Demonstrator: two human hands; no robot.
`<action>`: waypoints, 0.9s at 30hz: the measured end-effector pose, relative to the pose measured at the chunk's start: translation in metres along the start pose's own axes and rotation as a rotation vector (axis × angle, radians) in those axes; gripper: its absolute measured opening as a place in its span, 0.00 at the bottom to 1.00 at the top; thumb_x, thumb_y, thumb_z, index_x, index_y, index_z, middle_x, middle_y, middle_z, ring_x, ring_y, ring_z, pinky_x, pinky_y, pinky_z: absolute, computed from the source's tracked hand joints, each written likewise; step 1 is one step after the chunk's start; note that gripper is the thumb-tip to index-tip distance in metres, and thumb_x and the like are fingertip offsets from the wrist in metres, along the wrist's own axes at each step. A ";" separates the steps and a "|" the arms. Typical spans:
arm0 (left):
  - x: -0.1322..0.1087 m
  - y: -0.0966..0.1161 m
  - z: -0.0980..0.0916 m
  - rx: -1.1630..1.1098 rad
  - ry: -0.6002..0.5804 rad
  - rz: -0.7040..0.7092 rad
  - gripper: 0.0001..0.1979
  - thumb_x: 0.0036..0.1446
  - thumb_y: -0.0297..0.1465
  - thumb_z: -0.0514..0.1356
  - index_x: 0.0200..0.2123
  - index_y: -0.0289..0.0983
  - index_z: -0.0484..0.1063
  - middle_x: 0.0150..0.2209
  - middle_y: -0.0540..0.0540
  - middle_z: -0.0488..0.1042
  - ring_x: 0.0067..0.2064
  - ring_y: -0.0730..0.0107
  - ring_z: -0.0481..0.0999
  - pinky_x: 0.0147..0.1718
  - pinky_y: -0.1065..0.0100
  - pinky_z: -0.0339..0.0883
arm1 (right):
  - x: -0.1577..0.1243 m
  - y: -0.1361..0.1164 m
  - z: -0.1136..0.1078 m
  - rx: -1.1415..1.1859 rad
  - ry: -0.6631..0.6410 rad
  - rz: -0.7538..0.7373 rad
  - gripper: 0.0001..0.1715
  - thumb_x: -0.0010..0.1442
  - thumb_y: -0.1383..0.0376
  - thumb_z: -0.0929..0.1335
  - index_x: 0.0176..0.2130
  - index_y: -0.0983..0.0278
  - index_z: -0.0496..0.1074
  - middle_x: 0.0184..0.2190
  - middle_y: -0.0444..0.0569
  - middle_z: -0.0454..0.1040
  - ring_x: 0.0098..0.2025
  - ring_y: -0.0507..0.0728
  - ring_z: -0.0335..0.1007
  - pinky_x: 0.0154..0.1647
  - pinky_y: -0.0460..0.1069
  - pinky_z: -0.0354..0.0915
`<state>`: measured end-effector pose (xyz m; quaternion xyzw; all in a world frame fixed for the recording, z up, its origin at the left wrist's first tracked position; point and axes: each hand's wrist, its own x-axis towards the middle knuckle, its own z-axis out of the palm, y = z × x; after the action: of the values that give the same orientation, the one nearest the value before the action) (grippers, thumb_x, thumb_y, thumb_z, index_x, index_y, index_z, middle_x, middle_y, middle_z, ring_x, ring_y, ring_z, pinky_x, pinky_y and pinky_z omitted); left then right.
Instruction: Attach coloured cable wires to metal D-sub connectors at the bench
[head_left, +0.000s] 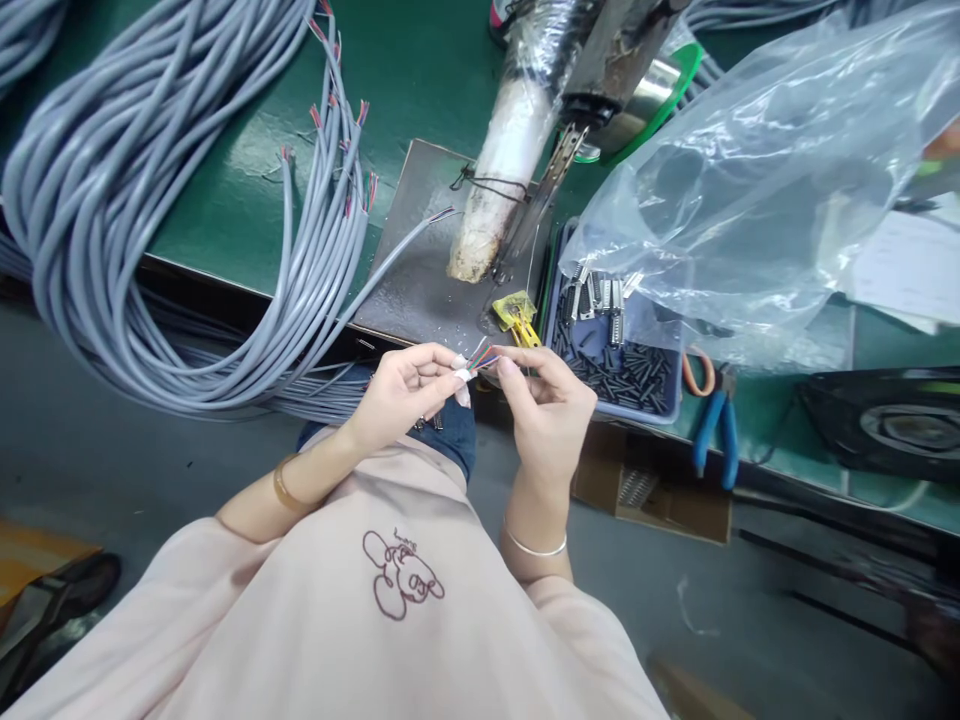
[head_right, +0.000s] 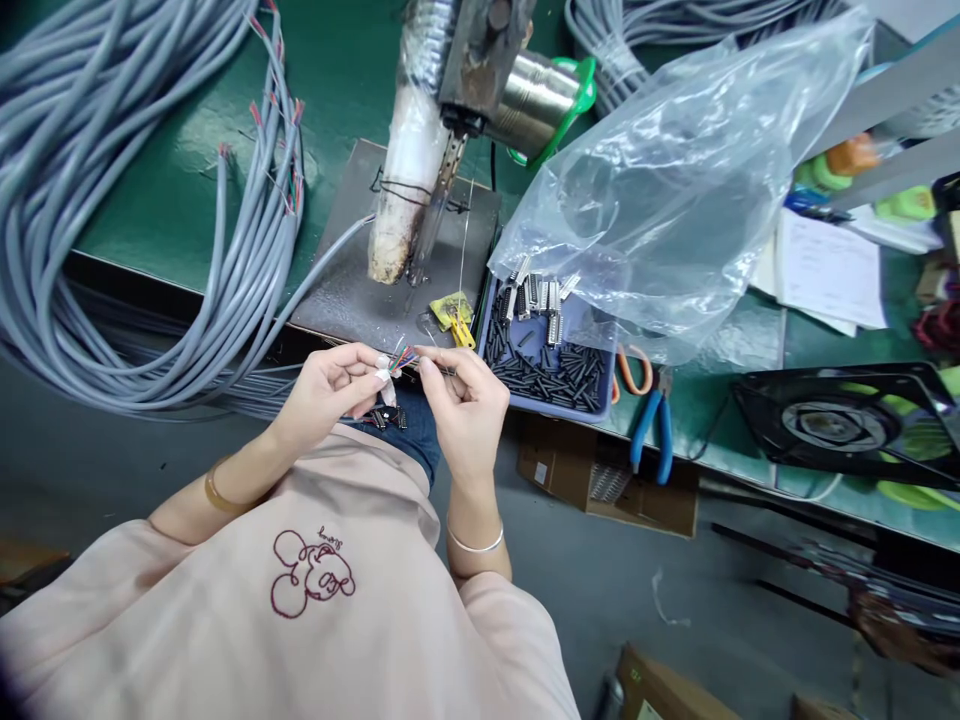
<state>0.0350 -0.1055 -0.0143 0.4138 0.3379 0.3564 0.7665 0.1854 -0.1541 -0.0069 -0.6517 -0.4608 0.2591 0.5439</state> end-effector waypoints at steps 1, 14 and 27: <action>0.000 0.000 0.000 0.002 -0.006 -0.004 0.17 0.50 0.39 0.72 0.33 0.34 0.72 0.22 0.49 0.77 0.16 0.83 0.61 0.15 0.77 0.53 | 0.001 -0.001 0.000 0.005 -0.020 0.006 0.05 0.58 0.64 0.72 0.34 0.60 0.82 0.30 0.46 0.79 0.30 0.51 0.71 0.25 0.45 0.61; -0.002 -0.009 -0.003 0.137 0.011 0.047 0.14 0.49 0.36 0.71 0.33 0.34 0.74 0.25 0.49 0.77 0.21 0.80 0.67 0.21 0.76 0.63 | 0.005 -0.003 -0.003 -0.029 -0.098 0.035 0.06 0.54 0.63 0.72 0.28 0.61 0.79 0.24 0.44 0.74 0.25 0.49 0.64 0.21 0.45 0.57; 0.001 -0.004 -0.009 -0.288 -0.228 -0.333 0.22 0.50 0.46 0.70 0.26 0.34 0.70 0.16 0.55 0.66 0.12 0.87 0.49 0.13 0.77 0.41 | -0.001 -0.001 -0.004 -0.106 0.002 0.035 0.10 0.58 0.59 0.72 0.38 0.61 0.82 0.31 0.47 0.80 0.27 0.51 0.71 0.23 0.46 0.61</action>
<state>0.0290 -0.1031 -0.0219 0.2767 0.2584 0.2204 0.8989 0.1881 -0.1568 -0.0052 -0.6880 -0.4618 0.2430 0.5043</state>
